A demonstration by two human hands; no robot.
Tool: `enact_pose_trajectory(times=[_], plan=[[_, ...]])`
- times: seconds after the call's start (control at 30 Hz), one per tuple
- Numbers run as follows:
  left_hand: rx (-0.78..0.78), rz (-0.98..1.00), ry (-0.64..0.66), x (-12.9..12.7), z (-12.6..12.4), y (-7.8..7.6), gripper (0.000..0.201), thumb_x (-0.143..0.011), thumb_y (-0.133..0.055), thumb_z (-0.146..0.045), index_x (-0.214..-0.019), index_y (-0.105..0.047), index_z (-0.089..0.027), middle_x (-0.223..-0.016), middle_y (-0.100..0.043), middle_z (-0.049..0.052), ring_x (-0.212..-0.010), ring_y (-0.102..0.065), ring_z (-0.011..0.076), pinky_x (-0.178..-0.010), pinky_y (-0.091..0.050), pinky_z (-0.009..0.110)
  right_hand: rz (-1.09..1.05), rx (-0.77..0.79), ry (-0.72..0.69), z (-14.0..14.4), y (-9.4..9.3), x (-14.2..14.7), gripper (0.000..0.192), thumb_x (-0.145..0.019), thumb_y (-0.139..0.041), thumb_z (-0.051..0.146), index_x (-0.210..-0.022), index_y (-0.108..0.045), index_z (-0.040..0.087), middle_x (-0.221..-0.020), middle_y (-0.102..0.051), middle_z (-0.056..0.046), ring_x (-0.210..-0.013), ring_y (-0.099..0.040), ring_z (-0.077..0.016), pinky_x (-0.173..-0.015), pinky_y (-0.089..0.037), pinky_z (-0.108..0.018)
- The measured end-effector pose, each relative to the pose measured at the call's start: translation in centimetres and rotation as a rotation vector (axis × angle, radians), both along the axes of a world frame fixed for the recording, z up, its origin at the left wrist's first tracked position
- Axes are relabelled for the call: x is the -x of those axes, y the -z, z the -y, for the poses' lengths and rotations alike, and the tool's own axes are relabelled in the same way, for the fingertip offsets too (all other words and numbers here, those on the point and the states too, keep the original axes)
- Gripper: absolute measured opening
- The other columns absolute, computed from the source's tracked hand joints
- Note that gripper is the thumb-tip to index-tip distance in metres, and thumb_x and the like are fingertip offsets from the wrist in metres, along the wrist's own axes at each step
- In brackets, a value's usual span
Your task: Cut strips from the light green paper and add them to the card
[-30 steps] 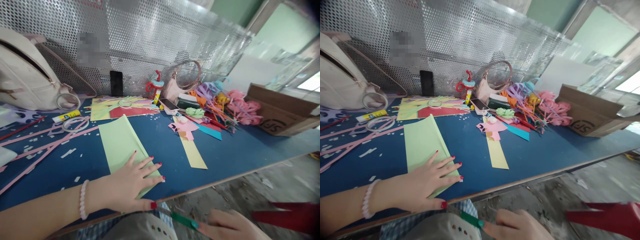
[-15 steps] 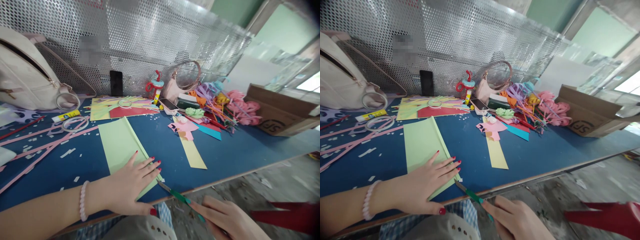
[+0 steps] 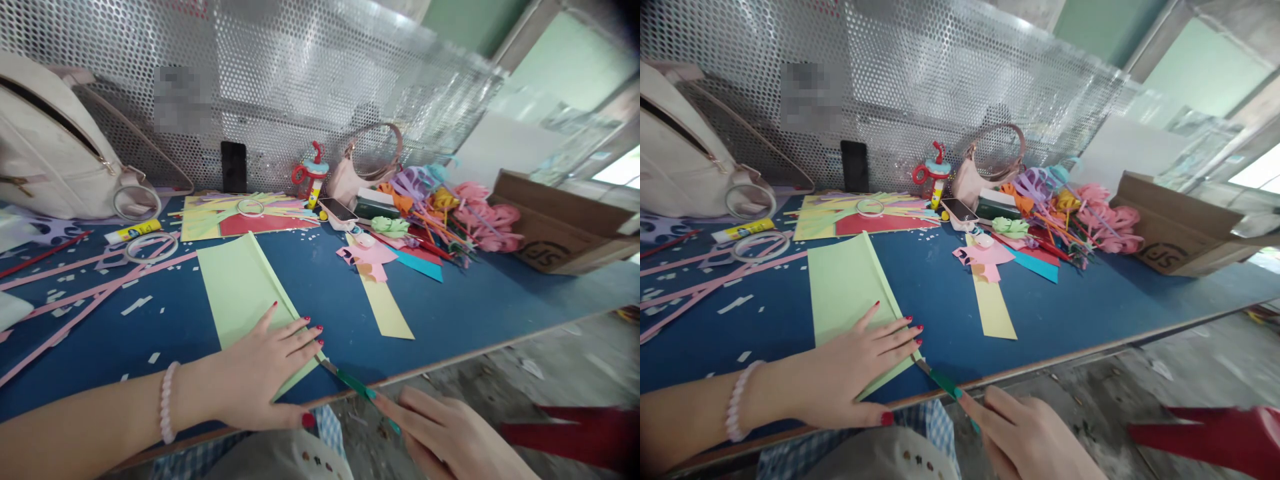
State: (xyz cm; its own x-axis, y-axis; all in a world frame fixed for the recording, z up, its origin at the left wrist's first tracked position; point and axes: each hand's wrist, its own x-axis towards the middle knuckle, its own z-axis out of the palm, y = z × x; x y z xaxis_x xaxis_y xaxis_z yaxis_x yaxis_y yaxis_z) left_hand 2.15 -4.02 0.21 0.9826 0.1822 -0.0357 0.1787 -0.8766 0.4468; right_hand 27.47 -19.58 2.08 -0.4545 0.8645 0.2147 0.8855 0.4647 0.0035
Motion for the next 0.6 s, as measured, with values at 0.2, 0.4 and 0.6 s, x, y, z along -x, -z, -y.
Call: enact_pose_trajectory(times=[0.2,0.4,0.6], plan=[[0.018,-0.014,-0.005,0.00,0.03,-0.15,0.078,-0.091,-0.027,-0.069,-0.151,-0.018,-0.020,-0.156,-0.015,0.008,-0.144,-0.012,0.0316,-0.110,0.012,0.064,0.013,0.002,0.002,0.26,0.45,-0.10,0.045,-0.089,-0.029,0.008,-0.117,-0.062,0.020,-0.101,-0.071,-0.006,-0.073,-0.070,-0.0144,-0.057,-0.057,-0.022],[0.048,-0.040,-0.002,-0.09,0.05,-0.44,0.078,-0.091,-0.029,-0.069,-0.151,-0.018,-0.020,-0.156,-0.013,0.008,-0.144,-0.010,0.0308,-0.108,0.013,0.064,0.047,0.026,0.017,0.44,0.94,-0.70,0.043,-0.091,-0.030,0.010,-0.118,-0.062,0.020,-0.100,-0.071,-0.007,-0.072,-0.070,-0.0156,-0.057,-0.058,-0.025],[-0.025,-0.078,-0.103,-0.01,0.32,-0.23,0.078,-0.086,-0.028,-0.076,-0.149,-0.025,-0.030,-0.156,-0.009,0.016,-0.143,-0.002,0.0394,-0.105,0.003,0.072,0.048,-0.033,0.002,0.20,0.87,-0.62,0.045,-0.087,-0.031,0.008,-0.115,-0.064,0.020,-0.100,-0.072,-0.007,-0.071,-0.070,-0.0155,-0.055,-0.058,-0.023]])
